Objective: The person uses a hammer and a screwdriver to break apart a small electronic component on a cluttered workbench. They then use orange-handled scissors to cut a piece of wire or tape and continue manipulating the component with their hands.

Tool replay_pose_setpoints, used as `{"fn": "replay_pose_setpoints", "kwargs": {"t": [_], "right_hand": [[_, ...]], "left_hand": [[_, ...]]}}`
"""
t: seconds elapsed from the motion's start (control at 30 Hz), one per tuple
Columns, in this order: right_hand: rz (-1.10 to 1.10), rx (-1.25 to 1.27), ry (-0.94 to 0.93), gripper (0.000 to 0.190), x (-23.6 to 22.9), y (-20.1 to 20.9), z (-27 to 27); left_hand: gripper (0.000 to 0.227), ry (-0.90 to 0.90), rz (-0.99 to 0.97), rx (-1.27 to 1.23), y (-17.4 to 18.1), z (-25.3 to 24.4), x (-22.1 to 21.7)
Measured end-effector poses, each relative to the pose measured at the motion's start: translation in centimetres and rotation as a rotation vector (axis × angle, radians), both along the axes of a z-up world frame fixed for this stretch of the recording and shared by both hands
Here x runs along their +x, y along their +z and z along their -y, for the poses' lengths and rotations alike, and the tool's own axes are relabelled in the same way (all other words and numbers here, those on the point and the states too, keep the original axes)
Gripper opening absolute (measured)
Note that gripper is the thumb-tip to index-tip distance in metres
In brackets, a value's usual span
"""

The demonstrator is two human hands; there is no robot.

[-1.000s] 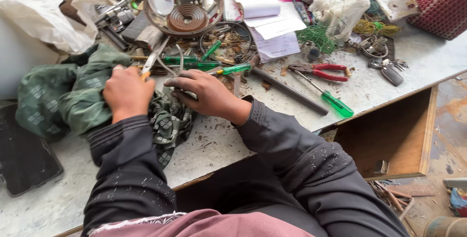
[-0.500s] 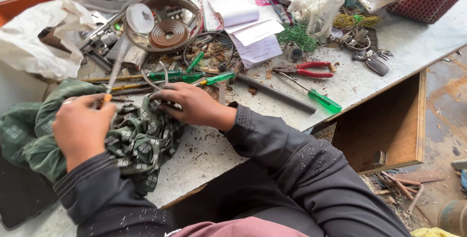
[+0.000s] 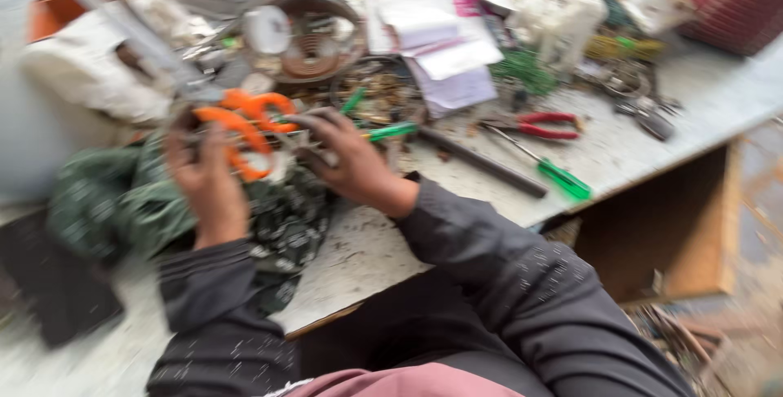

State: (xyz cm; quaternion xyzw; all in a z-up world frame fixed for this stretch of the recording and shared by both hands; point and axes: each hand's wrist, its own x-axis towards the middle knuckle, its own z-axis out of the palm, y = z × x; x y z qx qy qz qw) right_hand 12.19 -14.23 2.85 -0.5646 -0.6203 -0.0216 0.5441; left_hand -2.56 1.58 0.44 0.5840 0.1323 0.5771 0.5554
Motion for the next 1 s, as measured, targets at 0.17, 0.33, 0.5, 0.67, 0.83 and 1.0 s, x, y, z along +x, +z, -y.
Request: {"fn": "replay_pose_setpoints", "kwargs": {"t": [0.17,0.33,0.5,0.67,0.83,1.0], "right_hand": [[0.095,0.067,-0.089,0.047,0.1,0.3,-0.1],[0.009,-0.003,-0.045,0.047,0.1,0.1,-0.1],[0.079,-0.003,-0.02,0.065,0.1,0.3,-0.2],[0.072,0.04,-0.076,0.074,0.5,-0.3,-0.7],[-0.729,0.053,0.279,0.047,2.5,-1.2,-1.8],[-1.393,-0.312,0.622,0.043,3.7,-1.5,-1.1]], "left_hand": [[0.031,0.038,-0.05,0.083,-1.0,0.8,1.5],[0.028,-0.034,-0.005,0.093,-0.7,2.0,2.1],[0.027,-0.087,0.027,0.086,-0.1,3.3,2.3],[0.029,-0.079,0.01,0.156,0.2,4.8,2.5],[0.029,-0.214,0.071,-0.009,0.7,4.6,2.1],[0.03,-0.376,0.17,-0.21,0.5,3.6,2.1]]}}
